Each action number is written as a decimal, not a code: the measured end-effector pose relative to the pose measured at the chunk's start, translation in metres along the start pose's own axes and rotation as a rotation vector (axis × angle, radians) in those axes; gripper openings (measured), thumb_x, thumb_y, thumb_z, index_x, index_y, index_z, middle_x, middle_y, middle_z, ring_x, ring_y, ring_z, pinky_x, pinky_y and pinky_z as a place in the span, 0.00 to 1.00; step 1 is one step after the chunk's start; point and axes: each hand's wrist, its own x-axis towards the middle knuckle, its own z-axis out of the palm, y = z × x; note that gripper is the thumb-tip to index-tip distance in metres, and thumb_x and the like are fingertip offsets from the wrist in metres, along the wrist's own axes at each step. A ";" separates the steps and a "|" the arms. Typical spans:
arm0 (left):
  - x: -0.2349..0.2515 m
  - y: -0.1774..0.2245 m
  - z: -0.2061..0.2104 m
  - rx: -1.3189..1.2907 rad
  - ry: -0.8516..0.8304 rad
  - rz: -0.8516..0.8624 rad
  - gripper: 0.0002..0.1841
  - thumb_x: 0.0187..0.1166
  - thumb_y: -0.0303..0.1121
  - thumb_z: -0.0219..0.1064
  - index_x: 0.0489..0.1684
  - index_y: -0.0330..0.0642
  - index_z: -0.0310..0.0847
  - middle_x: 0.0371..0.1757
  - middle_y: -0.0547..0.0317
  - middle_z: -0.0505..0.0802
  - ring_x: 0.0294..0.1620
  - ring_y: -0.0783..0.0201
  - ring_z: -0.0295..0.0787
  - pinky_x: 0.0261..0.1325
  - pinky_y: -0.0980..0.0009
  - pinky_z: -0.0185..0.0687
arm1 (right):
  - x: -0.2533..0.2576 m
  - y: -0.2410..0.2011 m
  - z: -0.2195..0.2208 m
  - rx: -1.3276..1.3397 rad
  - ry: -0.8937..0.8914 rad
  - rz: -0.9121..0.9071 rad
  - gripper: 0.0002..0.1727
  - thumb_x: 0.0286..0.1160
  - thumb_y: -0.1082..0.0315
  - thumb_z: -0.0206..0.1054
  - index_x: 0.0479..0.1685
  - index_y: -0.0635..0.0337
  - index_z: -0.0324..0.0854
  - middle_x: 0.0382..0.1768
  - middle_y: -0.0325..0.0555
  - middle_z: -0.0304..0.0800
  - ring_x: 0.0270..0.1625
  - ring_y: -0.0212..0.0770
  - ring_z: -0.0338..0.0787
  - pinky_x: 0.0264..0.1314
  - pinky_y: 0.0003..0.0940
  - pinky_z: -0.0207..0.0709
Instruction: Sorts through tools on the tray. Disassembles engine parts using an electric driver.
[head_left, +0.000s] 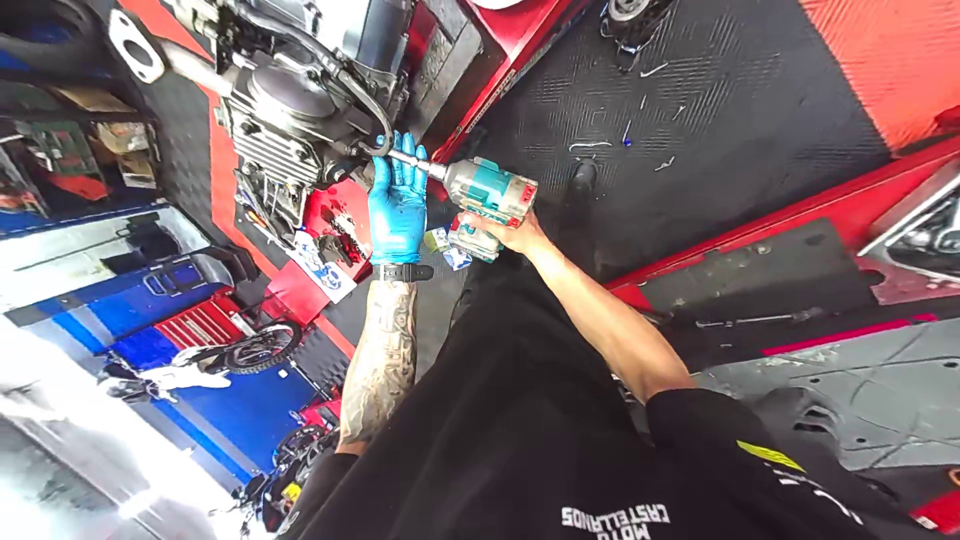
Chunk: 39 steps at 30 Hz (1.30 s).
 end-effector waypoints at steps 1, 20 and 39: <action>0.001 0.001 -0.002 0.011 -0.010 0.008 0.25 0.98 0.42 0.32 0.87 0.41 0.58 0.83 0.54 0.78 0.83 0.64 0.75 0.86 0.69 0.67 | 0.001 0.000 0.001 -0.018 0.001 -0.003 0.39 0.56 0.53 0.88 0.66 0.69 0.80 0.57 0.46 0.94 0.62 0.30 0.92 0.73 0.32 0.84; -0.039 0.026 -0.017 0.658 0.345 0.154 0.19 0.96 0.36 0.44 0.71 0.34 0.73 0.54 0.54 0.91 0.51 0.62 0.93 0.61 0.62 0.90 | 0.017 -0.004 0.008 -0.036 -0.015 -0.170 0.37 0.56 0.55 0.87 0.63 0.71 0.81 0.55 0.43 0.94 0.60 0.22 0.91 0.72 0.23 0.82; 0.022 0.115 -0.010 1.232 0.418 0.982 0.18 0.96 0.32 0.45 0.70 0.32 0.74 0.62 0.53 0.88 0.64 0.69 0.84 0.71 0.72 0.77 | 0.019 0.000 0.024 0.039 -0.019 -0.115 0.32 0.59 0.58 0.85 0.62 0.67 0.82 0.52 0.41 0.95 0.56 0.25 0.93 0.67 0.28 0.86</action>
